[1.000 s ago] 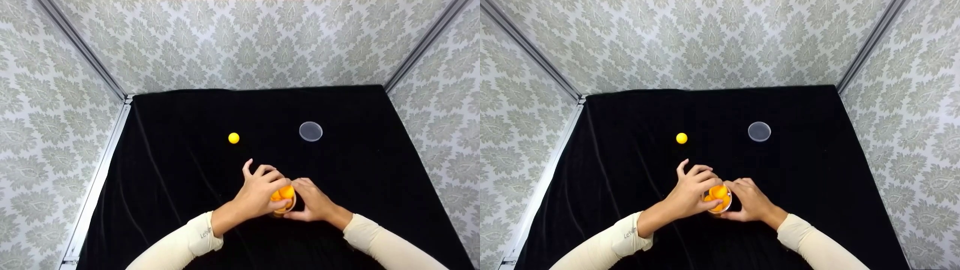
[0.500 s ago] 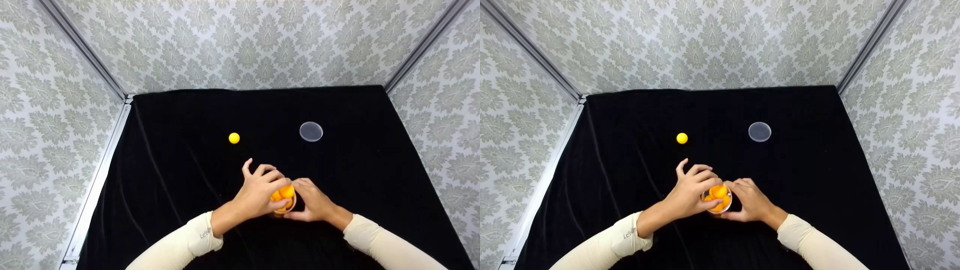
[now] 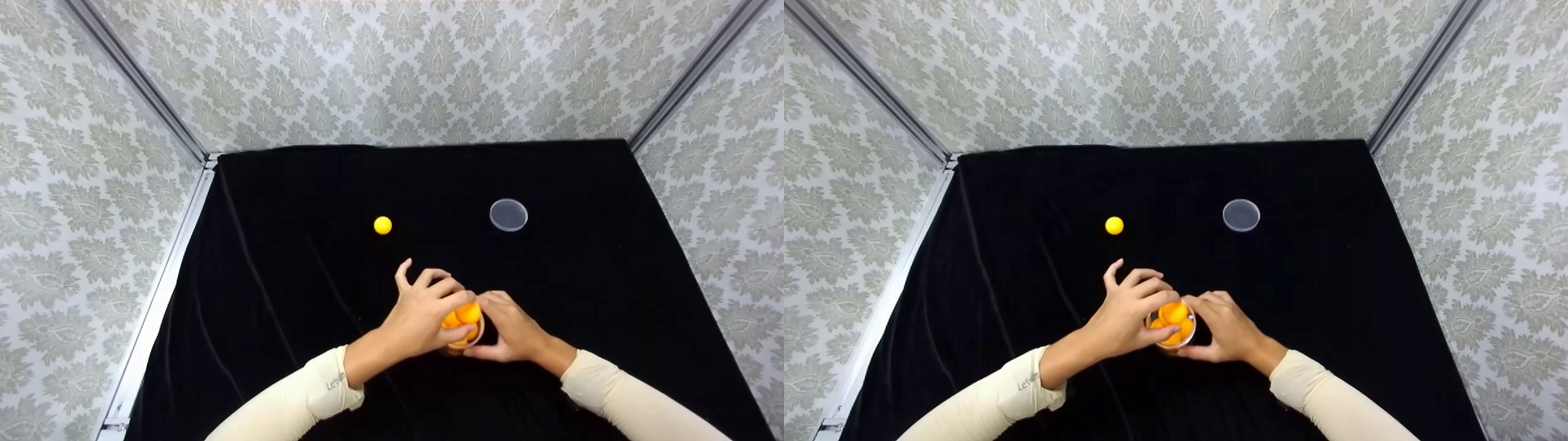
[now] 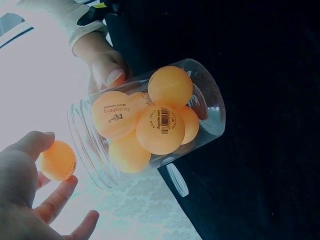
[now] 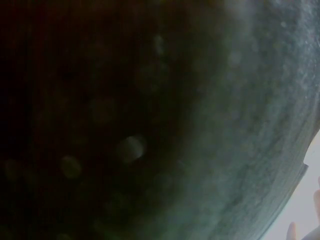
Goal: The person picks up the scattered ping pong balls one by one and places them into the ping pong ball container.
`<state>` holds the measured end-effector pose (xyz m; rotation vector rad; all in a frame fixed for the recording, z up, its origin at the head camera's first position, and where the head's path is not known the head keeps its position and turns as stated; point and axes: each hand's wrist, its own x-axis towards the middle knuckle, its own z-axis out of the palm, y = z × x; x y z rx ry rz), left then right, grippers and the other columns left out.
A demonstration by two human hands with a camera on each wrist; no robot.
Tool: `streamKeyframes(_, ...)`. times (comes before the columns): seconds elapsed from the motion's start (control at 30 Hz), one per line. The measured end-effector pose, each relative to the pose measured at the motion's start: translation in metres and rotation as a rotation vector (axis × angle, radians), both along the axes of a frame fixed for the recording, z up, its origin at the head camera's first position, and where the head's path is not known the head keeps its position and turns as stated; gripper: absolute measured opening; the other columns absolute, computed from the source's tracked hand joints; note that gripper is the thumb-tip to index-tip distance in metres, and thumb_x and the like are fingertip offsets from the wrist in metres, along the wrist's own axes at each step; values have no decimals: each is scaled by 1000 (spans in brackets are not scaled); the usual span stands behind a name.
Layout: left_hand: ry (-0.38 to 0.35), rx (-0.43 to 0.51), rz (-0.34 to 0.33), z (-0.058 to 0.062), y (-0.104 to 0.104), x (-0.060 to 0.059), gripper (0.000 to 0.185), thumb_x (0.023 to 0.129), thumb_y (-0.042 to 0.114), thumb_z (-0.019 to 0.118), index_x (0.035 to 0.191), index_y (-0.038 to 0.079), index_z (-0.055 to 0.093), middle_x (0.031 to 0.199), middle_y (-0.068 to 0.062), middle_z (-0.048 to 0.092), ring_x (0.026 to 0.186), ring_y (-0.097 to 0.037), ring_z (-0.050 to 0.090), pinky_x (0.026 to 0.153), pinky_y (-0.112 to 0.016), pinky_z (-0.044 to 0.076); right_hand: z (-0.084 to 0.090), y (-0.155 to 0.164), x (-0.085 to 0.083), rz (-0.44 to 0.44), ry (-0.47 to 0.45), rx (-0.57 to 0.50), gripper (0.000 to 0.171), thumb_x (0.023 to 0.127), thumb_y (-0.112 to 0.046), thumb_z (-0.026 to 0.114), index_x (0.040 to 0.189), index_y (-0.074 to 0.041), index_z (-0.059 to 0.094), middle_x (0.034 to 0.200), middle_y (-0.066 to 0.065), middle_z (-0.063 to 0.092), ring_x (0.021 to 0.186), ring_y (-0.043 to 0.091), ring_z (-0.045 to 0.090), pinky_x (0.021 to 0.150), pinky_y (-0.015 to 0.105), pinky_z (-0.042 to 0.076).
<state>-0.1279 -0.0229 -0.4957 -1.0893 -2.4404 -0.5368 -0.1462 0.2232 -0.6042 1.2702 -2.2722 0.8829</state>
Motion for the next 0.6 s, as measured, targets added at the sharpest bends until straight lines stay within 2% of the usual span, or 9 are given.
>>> streamKeyframes(0.4,-19,18,27,3,-4,-5,41,86,58,72,116,31,70,113,12,69,119,-21,56,105,-78,22,2,0,0,1,-15,19,96,67,-55,89,144,-10,54,123,-3,69,103,15,64,93,43,49)
streamKeyframes(0.6,-7,25,57,5,-8,-10,40,86,57,72,115,29,70,113,11,69,119,-22,56,105,-77,23,2,-1,1,8,-13,17,94,67,-55,89,143,-11,56,126,-2,68,106,18,65,92,44,49)
